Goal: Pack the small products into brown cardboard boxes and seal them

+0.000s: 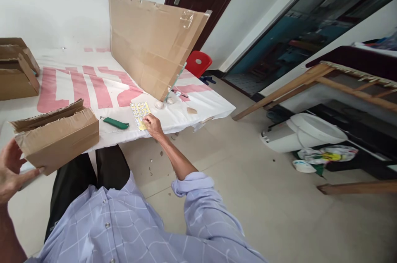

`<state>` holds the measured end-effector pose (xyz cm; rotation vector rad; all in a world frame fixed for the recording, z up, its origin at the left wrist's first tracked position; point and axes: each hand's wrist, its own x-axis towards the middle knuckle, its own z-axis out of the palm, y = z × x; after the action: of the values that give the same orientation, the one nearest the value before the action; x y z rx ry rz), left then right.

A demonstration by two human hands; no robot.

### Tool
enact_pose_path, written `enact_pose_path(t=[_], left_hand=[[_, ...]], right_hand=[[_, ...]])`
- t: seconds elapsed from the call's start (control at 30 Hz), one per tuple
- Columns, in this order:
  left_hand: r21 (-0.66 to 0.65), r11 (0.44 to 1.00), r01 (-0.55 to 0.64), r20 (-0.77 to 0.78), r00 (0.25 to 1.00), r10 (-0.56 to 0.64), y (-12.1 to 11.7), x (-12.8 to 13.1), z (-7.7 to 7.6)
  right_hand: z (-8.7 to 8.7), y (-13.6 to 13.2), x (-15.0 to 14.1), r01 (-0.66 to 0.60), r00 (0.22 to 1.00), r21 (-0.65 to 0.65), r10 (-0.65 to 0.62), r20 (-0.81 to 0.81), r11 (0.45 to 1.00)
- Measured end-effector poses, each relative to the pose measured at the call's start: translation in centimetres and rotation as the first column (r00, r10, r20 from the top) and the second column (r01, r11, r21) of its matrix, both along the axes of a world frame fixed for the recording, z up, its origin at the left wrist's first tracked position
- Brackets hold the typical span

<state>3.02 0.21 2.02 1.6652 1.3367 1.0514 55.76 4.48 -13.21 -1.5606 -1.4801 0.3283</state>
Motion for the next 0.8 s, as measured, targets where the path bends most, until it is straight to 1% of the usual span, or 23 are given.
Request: enact_pose_path(t=[0.27,0.4,0.6,0.8], left_hand=[[0.012,1.0,0.015,0.009,1.0,-0.015,0.3,-0.8,-1.1],[0.013,0.999,0.033,0.024,0.999,-0.034,0.4,-1.1,-1.5],[0.018,0.999,0.042,0.055,0.998,-0.043,1.0,-1.7,-2.4],[0.026,0.999,0.045,0.047,0.998,-0.046,1.0,-1.8,-2.6]], right_hand=[[-0.8,-0.1,0.9,-0.056,0.993,0.013,0.054,0.11,0.998],[-1.1,-0.1,1.0,-0.077,0.985,0.019,0.073,0.156,0.997],[-1.3,-0.1,1.0,-0.091,0.975,0.023,0.084,0.207,0.996],[-1.5,-0.3,1.2,-0.12,0.963,0.007,0.115,0.244,0.993]])
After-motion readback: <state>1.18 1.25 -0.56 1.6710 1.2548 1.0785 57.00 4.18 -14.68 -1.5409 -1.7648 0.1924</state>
